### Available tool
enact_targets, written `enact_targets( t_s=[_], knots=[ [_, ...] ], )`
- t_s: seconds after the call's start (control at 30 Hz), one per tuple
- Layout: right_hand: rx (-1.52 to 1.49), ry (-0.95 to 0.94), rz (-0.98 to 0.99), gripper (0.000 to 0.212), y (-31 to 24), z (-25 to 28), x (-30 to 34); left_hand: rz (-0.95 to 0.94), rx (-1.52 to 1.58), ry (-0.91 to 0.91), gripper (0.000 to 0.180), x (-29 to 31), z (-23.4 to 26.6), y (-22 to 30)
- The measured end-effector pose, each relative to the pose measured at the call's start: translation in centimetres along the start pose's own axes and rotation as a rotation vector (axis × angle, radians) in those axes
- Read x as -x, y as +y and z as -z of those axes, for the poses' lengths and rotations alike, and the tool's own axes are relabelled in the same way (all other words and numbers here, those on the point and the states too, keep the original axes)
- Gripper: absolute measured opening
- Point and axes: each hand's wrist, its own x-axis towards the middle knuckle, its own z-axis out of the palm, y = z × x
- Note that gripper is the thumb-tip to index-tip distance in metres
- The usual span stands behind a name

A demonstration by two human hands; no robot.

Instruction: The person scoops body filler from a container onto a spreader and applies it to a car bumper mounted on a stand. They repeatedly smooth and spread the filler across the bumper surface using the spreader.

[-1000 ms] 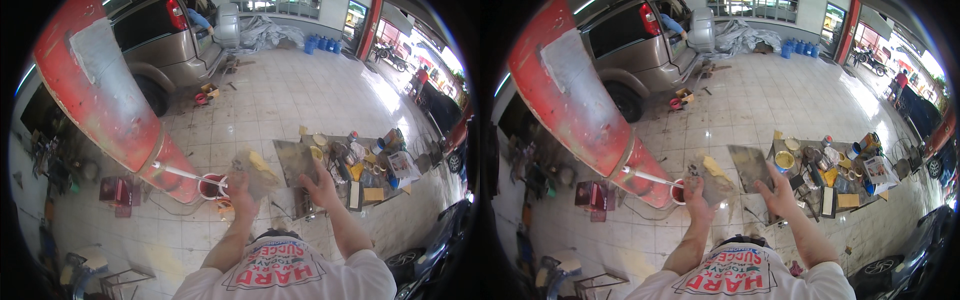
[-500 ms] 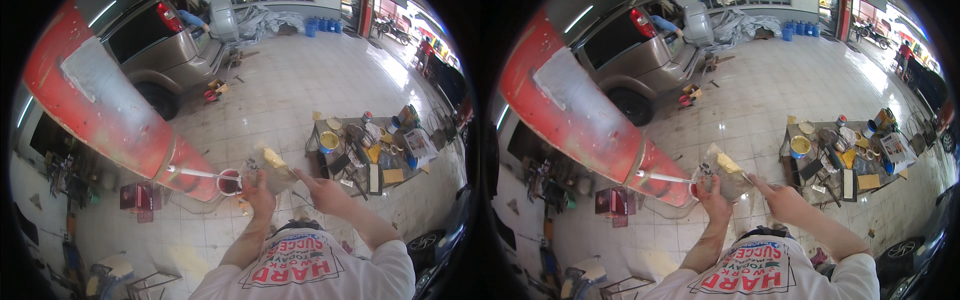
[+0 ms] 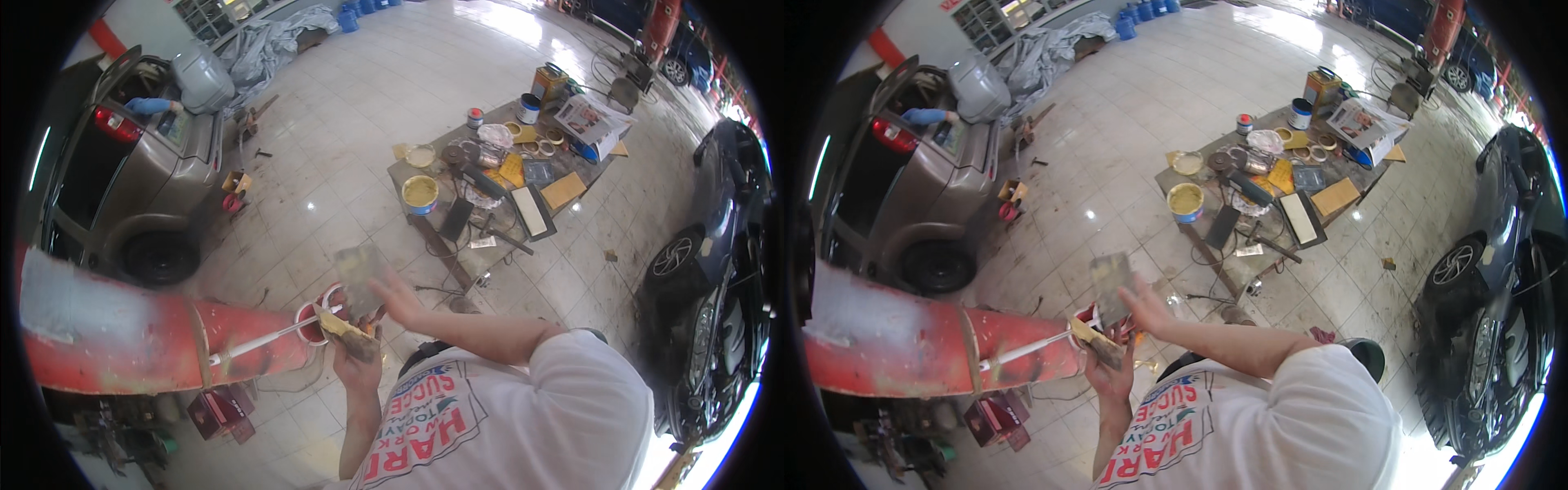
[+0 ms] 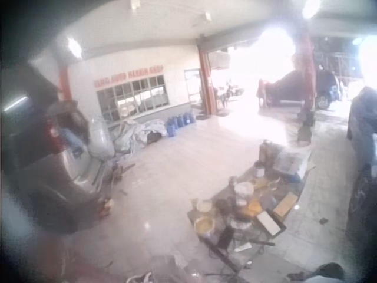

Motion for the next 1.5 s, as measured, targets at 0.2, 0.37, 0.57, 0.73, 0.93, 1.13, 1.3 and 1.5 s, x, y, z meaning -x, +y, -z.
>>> enact_targets(
  t_s=[0.2, 0.37, 0.57, 0.73, 0.93, 1.13, 1.3, 1.5],
  knots=[
    [-0.053, -0.537, -0.229, 0.059, -0.2, 3.8, 0.7, 0.022, -0.128, -0.187, 0.05, -3.3, -1.1, -2.8],
    [0.524, -0.607, 0.185, 0.033, 6.0, 18.1, -5.0, -0.268, -0.206, 0.48, 0.047, -4.3, -3.4, -4.4],
    [1.369, -0.058, 0.008, 0.038, 14.1, 36.2, -12.1, -0.356, -0.019, 0.739, 0.041, -2.0, -4.8, -5.6],
    [1.556, -0.273, 0.074, 0.035, 16.9, 39.2, -14.7, -0.42, 0.014, 0.827, 0.043, 1.9, -3.8, -8.4],
    [1.566, -0.251, 0.094, 0.03, 15.1, 37.1, -14.5, -0.451, 0.035, 0.77, 0.045, 6.0, -1.9, -9.3],
    [1.026, -0.224, -0.081, 0.025, 12.3, 29.3, -10.6, -0.579, 0.104, 0.636, 0.043, 11.0, -1.9, -8.9],
    [0.956, -0.532, 0.261, 0.026, 8.3, 18.8, -6.9, -0.659, 0.141, 0.617, 0.043, 15.2, -2.0, -8.7],
    [0.812, -0.778, 0.333, 0.028, -2.4, 7.1, 0.1, -0.67, 0.039, 0.745, 0.041, 17.7, -2.4, -8.0]
  ],
)
